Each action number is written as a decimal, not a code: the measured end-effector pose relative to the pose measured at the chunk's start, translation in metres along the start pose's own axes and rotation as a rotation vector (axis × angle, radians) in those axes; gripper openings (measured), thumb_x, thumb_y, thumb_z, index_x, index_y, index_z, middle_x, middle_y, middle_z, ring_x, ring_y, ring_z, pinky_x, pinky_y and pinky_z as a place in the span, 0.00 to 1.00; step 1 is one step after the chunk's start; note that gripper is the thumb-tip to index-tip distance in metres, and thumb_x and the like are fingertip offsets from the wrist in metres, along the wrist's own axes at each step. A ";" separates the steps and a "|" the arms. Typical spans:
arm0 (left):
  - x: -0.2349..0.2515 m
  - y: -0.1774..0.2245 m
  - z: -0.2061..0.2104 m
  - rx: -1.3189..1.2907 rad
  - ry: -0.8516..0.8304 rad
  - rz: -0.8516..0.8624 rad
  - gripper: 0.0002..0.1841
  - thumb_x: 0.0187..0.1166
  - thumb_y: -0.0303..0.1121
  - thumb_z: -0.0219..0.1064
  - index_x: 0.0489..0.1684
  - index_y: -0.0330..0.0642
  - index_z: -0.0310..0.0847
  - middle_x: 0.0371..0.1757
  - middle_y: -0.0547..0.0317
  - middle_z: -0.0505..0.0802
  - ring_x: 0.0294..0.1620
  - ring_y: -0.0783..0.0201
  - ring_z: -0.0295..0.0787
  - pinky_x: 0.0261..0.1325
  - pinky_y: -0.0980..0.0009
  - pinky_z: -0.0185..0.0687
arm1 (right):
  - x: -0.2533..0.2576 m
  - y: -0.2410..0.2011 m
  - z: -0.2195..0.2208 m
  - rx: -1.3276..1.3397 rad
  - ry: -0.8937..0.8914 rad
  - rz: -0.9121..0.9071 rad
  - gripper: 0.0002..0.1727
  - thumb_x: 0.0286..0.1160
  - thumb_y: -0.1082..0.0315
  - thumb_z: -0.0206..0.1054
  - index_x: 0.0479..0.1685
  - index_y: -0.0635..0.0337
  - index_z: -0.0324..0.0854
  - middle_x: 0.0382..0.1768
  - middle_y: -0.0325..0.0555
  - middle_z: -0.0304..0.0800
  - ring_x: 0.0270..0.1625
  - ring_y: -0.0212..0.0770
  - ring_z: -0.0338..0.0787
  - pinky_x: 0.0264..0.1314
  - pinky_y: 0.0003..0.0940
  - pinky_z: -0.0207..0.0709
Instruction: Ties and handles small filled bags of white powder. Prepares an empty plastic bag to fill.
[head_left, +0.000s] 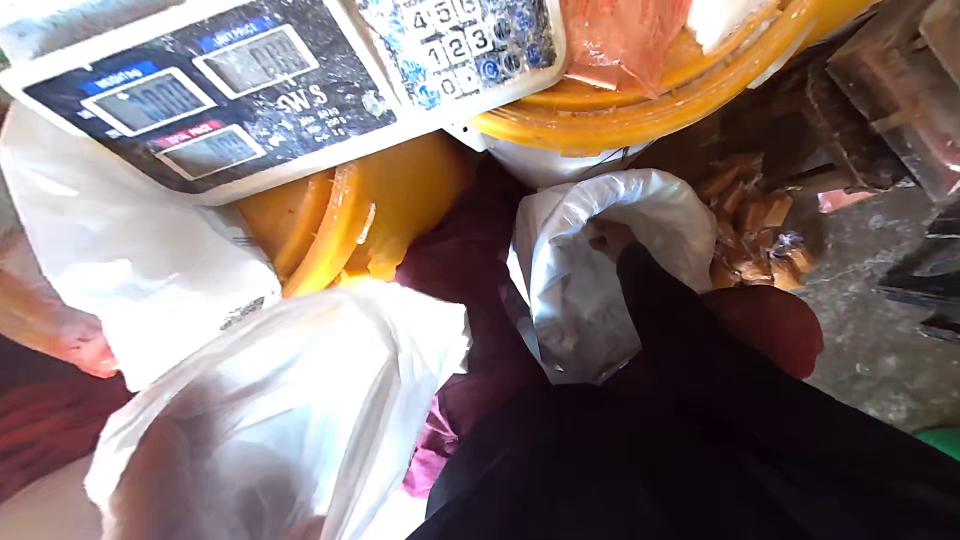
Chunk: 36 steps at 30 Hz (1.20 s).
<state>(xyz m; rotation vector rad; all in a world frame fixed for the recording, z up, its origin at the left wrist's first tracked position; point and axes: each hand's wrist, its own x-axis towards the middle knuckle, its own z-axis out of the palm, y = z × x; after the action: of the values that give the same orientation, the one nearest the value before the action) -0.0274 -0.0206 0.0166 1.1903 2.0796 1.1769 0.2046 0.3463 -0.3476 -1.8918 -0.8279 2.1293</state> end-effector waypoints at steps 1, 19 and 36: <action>0.001 0.003 0.001 0.046 -0.043 -0.025 0.51 0.62 0.39 0.83 0.90 0.34 0.57 0.83 0.56 0.78 0.79 0.66 0.75 0.83 0.63 0.71 | -0.007 -0.001 -0.008 0.027 -0.033 0.006 0.21 0.90 0.71 0.56 0.78 0.59 0.72 0.70 0.53 0.78 0.56 0.40 0.84 0.53 0.32 0.81; 0.021 0.051 0.066 -0.167 -0.189 0.044 0.49 0.59 0.35 0.76 0.91 0.70 0.60 0.43 0.74 0.92 0.27 0.82 0.84 0.28 0.82 0.83 | -0.133 0.020 -0.080 0.414 -0.067 -0.084 0.20 0.94 0.61 0.43 0.67 0.59 0.77 0.36 0.48 0.86 0.25 0.37 0.84 0.25 0.27 0.80; 0.049 0.091 0.139 -0.039 -0.387 -0.252 0.52 0.65 0.19 0.73 0.96 0.55 0.50 0.82 0.46 0.75 0.41 0.65 0.88 0.41 0.65 0.86 | -0.264 -0.102 -0.124 0.056 -0.181 -0.486 0.19 0.92 0.61 0.45 0.61 0.53 0.81 0.37 0.38 0.90 0.24 0.29 0.83 0.22 0.22 0.77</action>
<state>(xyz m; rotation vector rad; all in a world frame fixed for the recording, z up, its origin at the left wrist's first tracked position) 0.0898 0.1063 0.0227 1.0081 1.8378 0.7950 0.3468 0.3403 -0.0734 -1.3096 -1.1152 2.0006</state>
